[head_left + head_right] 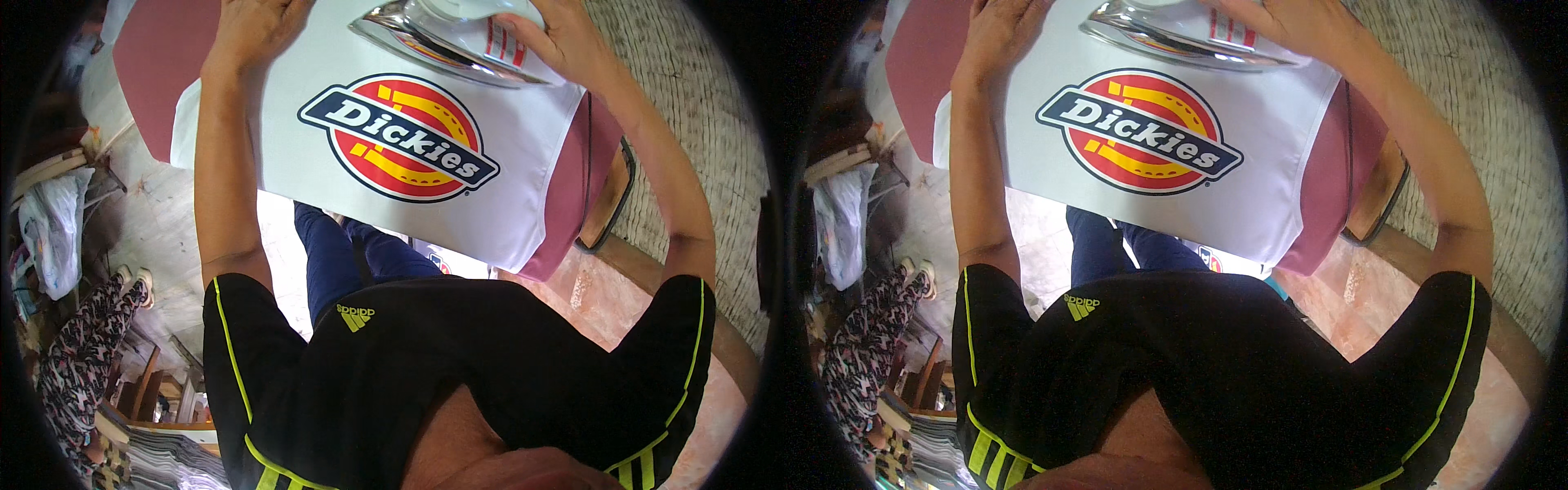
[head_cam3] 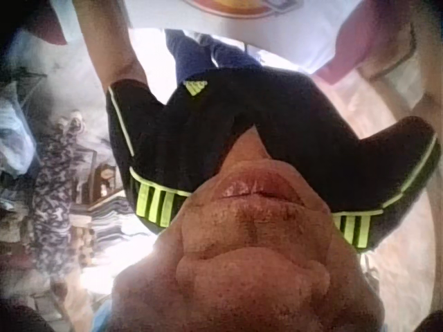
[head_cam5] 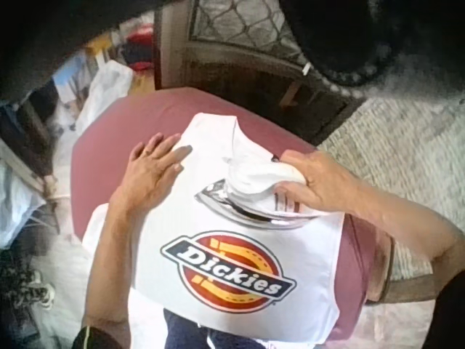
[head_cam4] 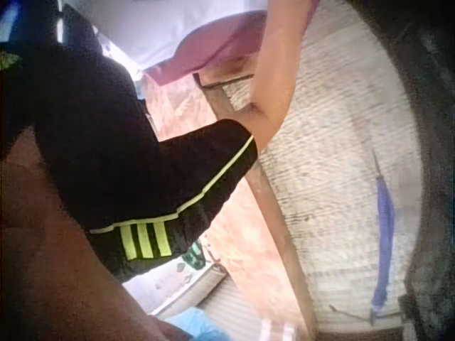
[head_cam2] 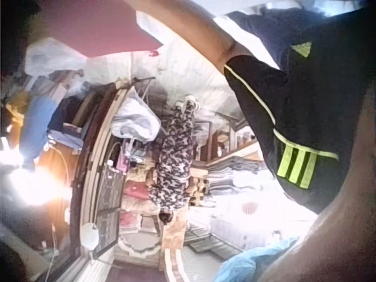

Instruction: The person irons a white t-shirt with a Dickies logo on a pink ironing board. They use a white electric iron to smooth the fabric, repeatedly adjusting the shirt's position and flipping it over to iron different sections.

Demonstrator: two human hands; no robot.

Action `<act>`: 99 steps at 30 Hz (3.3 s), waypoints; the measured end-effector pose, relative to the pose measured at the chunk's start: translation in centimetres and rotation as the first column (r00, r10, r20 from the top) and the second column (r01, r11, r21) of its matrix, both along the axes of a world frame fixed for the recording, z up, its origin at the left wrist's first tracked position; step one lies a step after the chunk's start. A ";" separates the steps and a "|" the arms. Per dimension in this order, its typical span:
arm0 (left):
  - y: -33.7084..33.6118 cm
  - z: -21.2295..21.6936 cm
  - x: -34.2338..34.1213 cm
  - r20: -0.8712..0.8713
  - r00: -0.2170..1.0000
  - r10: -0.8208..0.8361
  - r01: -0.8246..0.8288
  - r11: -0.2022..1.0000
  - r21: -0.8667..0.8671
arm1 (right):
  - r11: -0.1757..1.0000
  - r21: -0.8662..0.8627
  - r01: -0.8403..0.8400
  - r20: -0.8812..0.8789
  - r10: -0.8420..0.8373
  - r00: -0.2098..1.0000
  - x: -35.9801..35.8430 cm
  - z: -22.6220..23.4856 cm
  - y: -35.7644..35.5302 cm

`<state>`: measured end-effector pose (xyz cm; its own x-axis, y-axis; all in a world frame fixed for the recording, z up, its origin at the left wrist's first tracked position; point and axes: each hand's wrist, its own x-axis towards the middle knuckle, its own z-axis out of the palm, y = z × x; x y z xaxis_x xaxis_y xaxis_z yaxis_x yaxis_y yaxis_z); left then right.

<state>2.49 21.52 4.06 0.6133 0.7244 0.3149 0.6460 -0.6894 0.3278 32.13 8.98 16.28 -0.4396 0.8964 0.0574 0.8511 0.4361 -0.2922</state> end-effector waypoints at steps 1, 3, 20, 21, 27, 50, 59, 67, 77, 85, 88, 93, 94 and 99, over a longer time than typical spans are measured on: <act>0.6 -0.3 -0.6 0.025 1.000 -0.014 0.015 1.000 -0.026 | 0.999 0.014 -0.051 0.021 0.050 0.999 -0.6 0.1 1.1; 0.9 -0.4 -1.5 0.066 0.998 -0.023 0.027 0.998 -0.056 | 0.990 0.015 -0.144 0.008 0.143 0.990 -2.0 0.1 2.9; 2.5 -0.4 -5.6 0.743 0.658 0.125 0.467 0.707 -0.532 | 0.917 0.042 -0.396 -0.047 0.398 0.916 -6.1 -1.2 7.8; 2.6 -0.5 -5.6 0.740 0.662 0.123 0.464 0.708 -0.533 | 0.920 0.040 -0.389 -0.073 0.391 0.917 -5.9 -1.0 7.9; 2.9 -0.3 -5.8 0.606 0.792 0.077 0.260 0.855 -0.449 | 0.873 0.048 -0.485 -0.053 0.487 0.872 -8.9 -1.6 9.1; -10.9 -0.9 5.2 0.399 0.912 -0.099 0.088 0.995 0.044 | 0.866 -0.100 0.490 -0.431 -0.482 0.763 0.0 6.8 0.4; -12.9 -2.2 9.4 0.001 0.991 -0.133 0.132 0.985 0.111 | 0.451 -0.198 0.870 -0.139 -0.892 0.431 8.1 11.7 -18.8; -17.9 -2.2 14.1 0.044 0.865 -0.499 0.496 0.865 0.073 | 0.592 -0.076 0.803 -0.120 -0.804 0.582 7.6 6.8 -17.7; -12.3 0.8 10.3 0.332 0.680 -0.654 0.718 0.686 -0.119 | 0.801 -0.112 0.589 -0.059 -0.597 0.800 8.3 0.6 -6.8; 7.6 1.9 11.7 0.159 0.957 -0.241 0.088 0.767 0.636 | 0.799 -0.012 0.601 -0.102 -0.599 0.794 5.7 -0.7 -3.6; 10.4 0.2 11.4 0.126 0.962 -0.244 0.166 0.881 0.444 | 0.811 -0.060 0.581 -0.054 -0.584 0.810 6.9 -0.3 -6.1; 12.8 -1.7 12.4 0.202 0.935 -0.290 0.260 0.952 0.164 | 0.805 -0.097 0.586 -0.026 -0.590 0.807 6.8 0.0 -6.0; 12.8 -1.6 12.5 0.231 0.933 -0.275 0.249 0.959 0.134 | 0.817 -0.135 0.561 -0.041 -0.570 0.820 6.4 0.3 -5.2; 14.5 -2.3 11.9 0.273 0.926 -0.259 0.268 0.963 0.005 | 0.865 -0.105 0.491 -0.073 -0.499 0.864 6.7 -0.5 -4.7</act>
